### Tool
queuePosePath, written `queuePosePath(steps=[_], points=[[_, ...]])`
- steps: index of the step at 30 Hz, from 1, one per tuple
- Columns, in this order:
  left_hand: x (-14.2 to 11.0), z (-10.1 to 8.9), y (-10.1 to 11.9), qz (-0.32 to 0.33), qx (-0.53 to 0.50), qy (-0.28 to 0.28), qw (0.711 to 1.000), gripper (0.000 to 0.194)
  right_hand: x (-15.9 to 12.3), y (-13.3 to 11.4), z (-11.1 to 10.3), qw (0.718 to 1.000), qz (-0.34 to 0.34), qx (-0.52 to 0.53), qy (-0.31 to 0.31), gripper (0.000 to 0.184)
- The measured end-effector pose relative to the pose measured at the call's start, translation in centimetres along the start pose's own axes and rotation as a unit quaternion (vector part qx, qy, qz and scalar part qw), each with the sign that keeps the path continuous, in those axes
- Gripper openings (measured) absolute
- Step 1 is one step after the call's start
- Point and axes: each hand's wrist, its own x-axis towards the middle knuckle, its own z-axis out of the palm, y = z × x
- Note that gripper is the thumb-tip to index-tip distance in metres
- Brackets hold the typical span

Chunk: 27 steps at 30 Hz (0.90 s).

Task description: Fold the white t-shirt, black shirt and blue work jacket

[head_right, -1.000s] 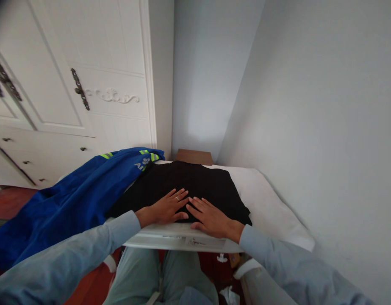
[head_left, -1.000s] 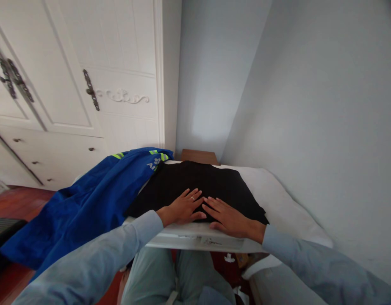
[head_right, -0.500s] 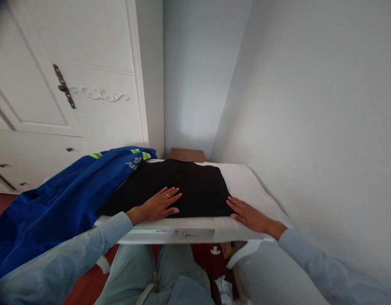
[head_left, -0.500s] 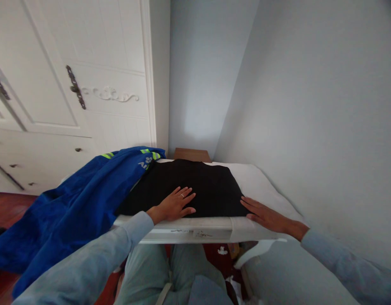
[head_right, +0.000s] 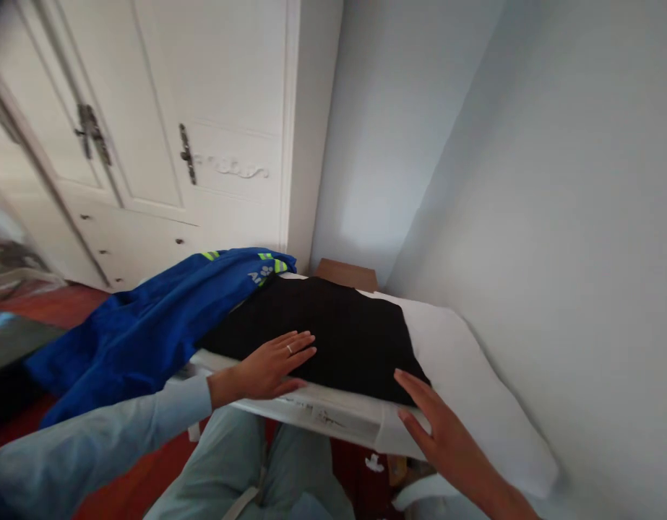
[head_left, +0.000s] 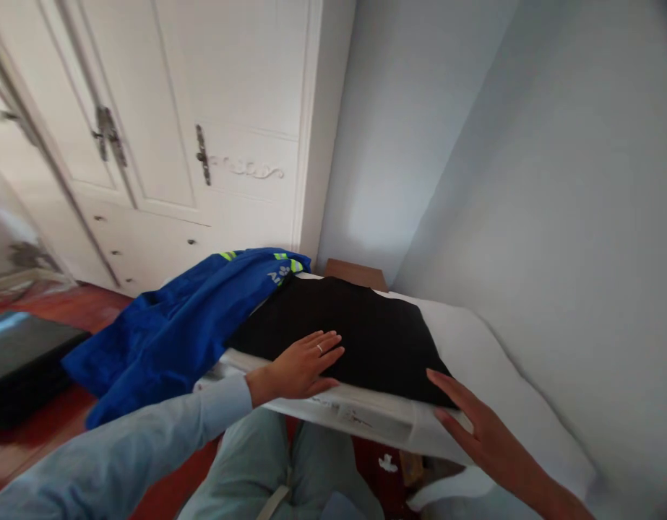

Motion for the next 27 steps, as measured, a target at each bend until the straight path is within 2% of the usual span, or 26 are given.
queuePosePath(steps=[3,6,9,11,13,15,18,19,20,21,23,25,27], points=[[-2.4,-1.5,0.1,0.006,-0.027,-0.03,0.999,0.059,0.2,-0.8,0.8,0.996,0.007,0.046,-0.071,0.055],[-4.6,-2.8,-1.1,-0.033,-0.066,-0.075,0.994,0.06,1.5,-2.6,2.1,0.984,0.002,0.097,-0.152,0.05],[-6.6,-3.4,-2.5,-0.085,-0.058,-0.075,0.992,0.064,3.6,-6.2,4.2,0.962,-0.01,0.175,-0.209,0.05],[-7.9,-3.3,-3.1,-0.11,-0.042,-0.059,0.991,0.062,5.2,-9.1,6.1,0.937,-0.012,0.257,-0.236,0.058],[-9.0,-3.3,-3.3,-0.129,-0.035,-0.039,0.99,0.054,6.7,-11.7,8.0,0.895,0.005,0.362,-0.261,0.071],[-9.8,-3.4,-3.4,-0.154,-0.039,-0.013,0.987,0.046,7.9,-13.9,9.8,0.837,0.066,0.469,-0.273,0.075],[-10.2,-3.7,-3.3,-0.238,-0.11,0.075,0.962,0.041,8.9,-16.5,11.5,0.725,0.184,0.616,-0.247,0.064],[-10.1,-3.8,-3.1,-0.283,-0.163,0.128,0.936,0.04,9.0,-17.1,11.9,0.686,0.208,0.657,-0.233,0.059],[-9.9,-3.9,-2.9,-0.33,-0.231,0.194,0.895,0.038,9.2,-17.6,12.3,0.649,0.223,0.694,-0.219,0.054],[-9.6,-3.9,-2.5,-0.372,-0.306,0.265,0.835,0.037,9.3,-18.0,12.7,0.616,0.233,0.724,-0.205,0.049],[-8.8,-3.6,-1.2,-0.425,-0.448,0.392,0.681,0.034,9.6,-18.7,13.5,0.563,0.251,0.768,-0.175,0.037],[-8.0,-2.8,0.7,-0.438,-0.547,0.474,0.533,0.033,9.7,-19.3,14.1,0.525,0.271,0.793,-0.149,0.023],[-7.3,-1.7,3.1,-0.436,-0.61,0.508,0.424,0.032,9.6,-19.8,14.4,0.5,0.284,0.807,-0.13,0.016]])
